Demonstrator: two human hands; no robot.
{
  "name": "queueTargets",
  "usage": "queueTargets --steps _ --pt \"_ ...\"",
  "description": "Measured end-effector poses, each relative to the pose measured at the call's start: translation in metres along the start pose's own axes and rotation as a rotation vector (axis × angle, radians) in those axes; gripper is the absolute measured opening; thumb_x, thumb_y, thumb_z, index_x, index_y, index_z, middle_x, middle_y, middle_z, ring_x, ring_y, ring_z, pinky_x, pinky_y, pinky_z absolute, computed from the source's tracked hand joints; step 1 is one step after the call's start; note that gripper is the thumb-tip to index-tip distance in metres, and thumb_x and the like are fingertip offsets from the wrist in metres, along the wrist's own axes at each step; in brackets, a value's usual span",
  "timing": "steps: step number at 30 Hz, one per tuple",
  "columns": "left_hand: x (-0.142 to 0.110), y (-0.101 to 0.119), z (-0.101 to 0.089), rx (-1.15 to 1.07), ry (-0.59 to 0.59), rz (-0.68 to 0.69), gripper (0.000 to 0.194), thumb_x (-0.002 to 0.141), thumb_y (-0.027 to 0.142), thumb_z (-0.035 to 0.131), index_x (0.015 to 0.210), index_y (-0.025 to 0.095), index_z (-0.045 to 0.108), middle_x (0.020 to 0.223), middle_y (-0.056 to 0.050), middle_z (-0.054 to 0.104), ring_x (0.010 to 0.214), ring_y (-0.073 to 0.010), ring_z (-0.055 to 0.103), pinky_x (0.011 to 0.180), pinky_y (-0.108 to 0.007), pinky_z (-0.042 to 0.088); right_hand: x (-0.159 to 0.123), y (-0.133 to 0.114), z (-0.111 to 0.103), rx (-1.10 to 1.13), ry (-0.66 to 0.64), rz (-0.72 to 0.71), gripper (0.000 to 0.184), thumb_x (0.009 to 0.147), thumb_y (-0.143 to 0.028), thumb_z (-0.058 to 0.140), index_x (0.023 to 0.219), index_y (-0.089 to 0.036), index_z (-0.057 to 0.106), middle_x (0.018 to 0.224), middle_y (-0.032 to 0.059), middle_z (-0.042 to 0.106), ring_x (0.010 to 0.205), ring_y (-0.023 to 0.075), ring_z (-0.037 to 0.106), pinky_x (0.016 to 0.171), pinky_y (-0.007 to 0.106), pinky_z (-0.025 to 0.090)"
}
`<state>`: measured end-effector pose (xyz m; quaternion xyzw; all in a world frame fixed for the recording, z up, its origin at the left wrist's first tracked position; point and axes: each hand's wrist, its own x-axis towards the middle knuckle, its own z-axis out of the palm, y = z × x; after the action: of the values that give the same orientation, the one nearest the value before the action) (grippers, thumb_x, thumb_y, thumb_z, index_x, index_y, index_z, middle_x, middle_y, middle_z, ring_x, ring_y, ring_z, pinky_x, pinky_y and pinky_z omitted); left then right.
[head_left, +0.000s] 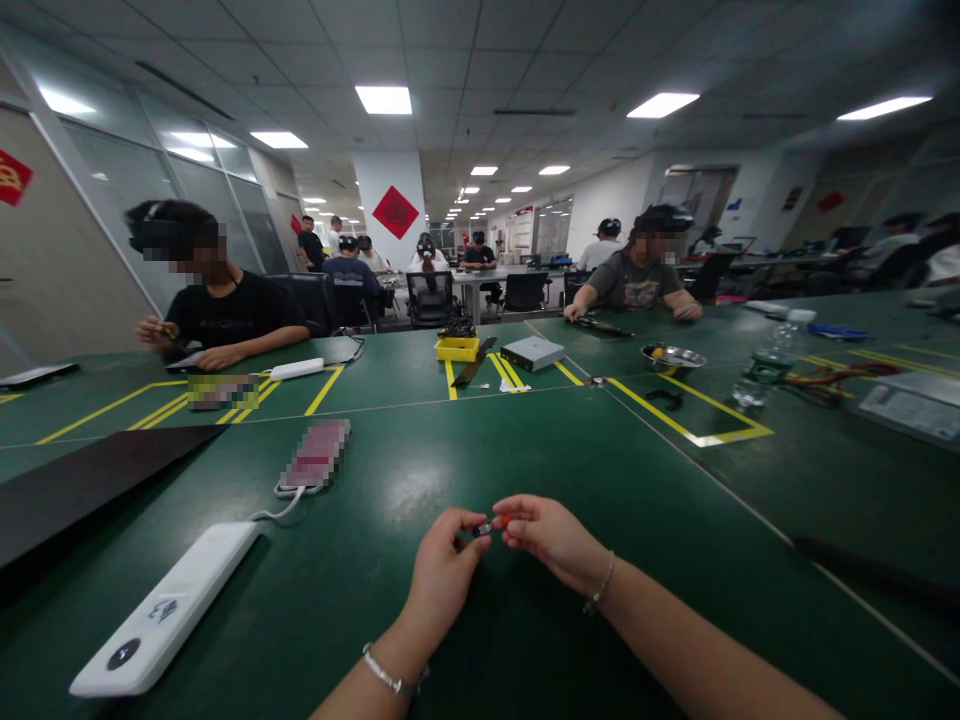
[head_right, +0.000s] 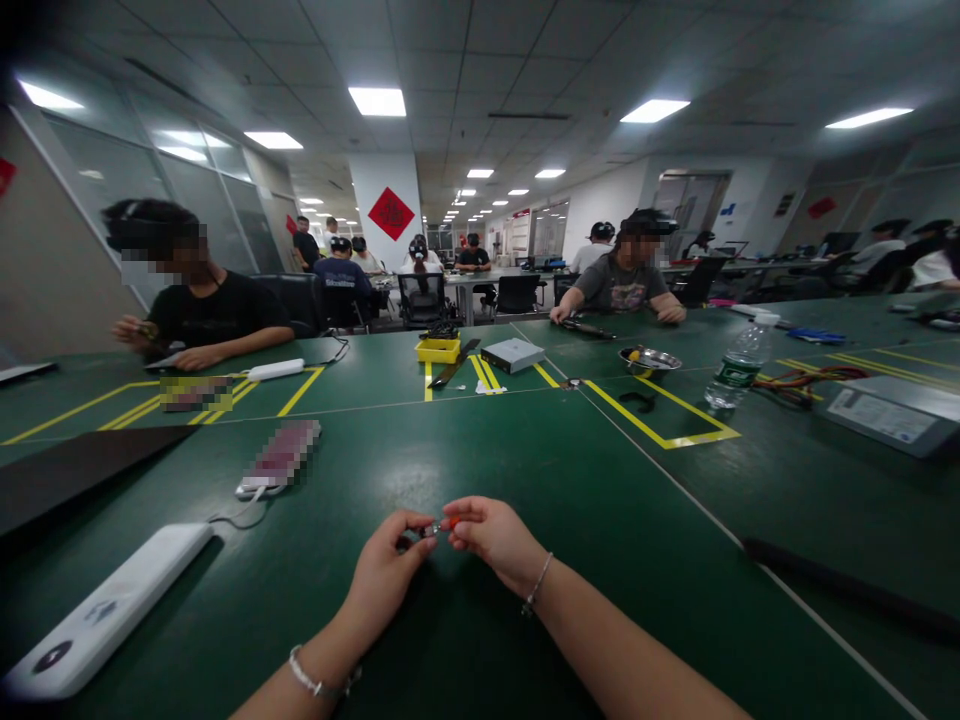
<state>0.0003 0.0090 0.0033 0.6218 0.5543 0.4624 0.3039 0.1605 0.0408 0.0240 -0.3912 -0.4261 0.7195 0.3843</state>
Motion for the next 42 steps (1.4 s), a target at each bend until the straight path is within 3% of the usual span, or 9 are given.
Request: queueTargets --steps 10,16,20,24,27,32,36,42 --pt "-0.005 0.005 0.001 0.046 0.030 0.138 0.011 0.069 0.017 0.057 0.080 0.020 0.059 0.077 0.000 0.060 0.071 -0.0149 0.054 0.065 -0.028 0.042 0.004 0.005 0.002 -0.170 0.054 -0.111 0.021 0.057 -0.024 0.069 0.076 -0.015 0.065 0.066 -0.0012 0.061 0.053 0.0077 0.046 0.055 0.025 0.036" --pt "-0.005 0.006 0.001 0.065 0.033 0.163 0.012 0.070 0.015 0.056 0.080 0.021 0.059 0.077 0.000 0.060 0.072 -0.0153 0.054 0.066 -0.028 0.042 0.003 0.007 0.003 -0.265 0.047 -0.132 0.019 0.060 -0.023 0.066 0.077 -0.016 0.067 0.071 0.0005 0.064 0.058 0.0094 0.049 0.058 0.025 0.038" --pt "-0.007 0.007 0.002 0.067 0.026 0.170 0.012 0.071 0.015 0.055 0.081 0.021 0.059 0.078 0.000 0.060 0.072 -0.0153 0.054 0.066 -0.028 0.042 0.004 0.012 0.005 -0.146 0.072 -0.102 0.021 0.057 -0.028 0.070 0.073 -0.015 0.067 0.065 0.0007 0.063 0.056 0.0095 0.049 0.059 0.026 0.039" --pt "-0.008 0.008 0.004 0.060 0.048 0.149 0.012 0.072 0.018 0.054 0.081 0.021 0.060 0.078 -0.001 0.061 0.071 -0.0155 0.054 0.065 -0.029 0.042 0.005 0.018 0.014 0.094 0.076 -0.088 0.028 0.050 -0.031 0.076 0.070 -0.014 0.066 0.068 0.0031 0.064 0.067 0.0137 0.056 0.069 0.029 0.042" --pt "-0.008 0.008 0.005 0.076 0.062 0.145 0.013 0.072 0.018 0.053 0.083 0.021 0.060 0.079 -0.001 0.061 0.072 -0.0159 0.055 0.065 -0.029 0.042 0.004 0.021 0.021 0.209 0.155 -0.087 0.030 0.046 -0.030 0.078 0.067 -0.014 0.065 0.066 0.0024 0.063 0.066 0.0131 0.057 0.068 0.028 0.043" --pt "-0.007 0.006 0.004 0.116 0.099 0.160 0.013 0.073 0.021 0.054 0.085 0.022 0.060 0.081 -0.001 0.061 0.077 -0.0173 0.056 0.068 -0.030 0.043 0.001 0.023 0.025 0.305 0.180 -0.079 0.025 0.049 -0.027 0.076 0.068 -0.014 0.065 0.068 0.0031 0.063 0.067 0.0129 0.057 0.071 0.029 0.045" --pt "-0.007 0.004 0.002 0.178 0.117 0.169 0.012 0.075 0.022 0.054 0.086 0.022 0.059 0.083 -0.002 0.061 0.080 -0.0187 0.057 0.072 -0.033 0.044 -0.003 0.021 0.027 0.216 0.182 -0.104 0.024 0.051 -0.019 0.070 0.074 -0.014 0.066 0.076 0.0047 0.066 0.075 0.0156 0.059 0.080 0.033 0.043" --pt "-0.006 0.007 -0.004 0.247 0.160 0.210 0.010 0.075 0.019 0.053 0.082 0.022 0.059 0.080 -0.002 0.061 0.079 -0.0185 0.057 0.072 -0.032 0.044 -0.010 0.021 0.034 -0.077 0.225 -0.249 0.029 0.060 -0.018 0.063 0.089 -0.019 0.064 0.092 0.0049 0.067 0.090 0.0196 0.060 0.089 0.037 0.041"
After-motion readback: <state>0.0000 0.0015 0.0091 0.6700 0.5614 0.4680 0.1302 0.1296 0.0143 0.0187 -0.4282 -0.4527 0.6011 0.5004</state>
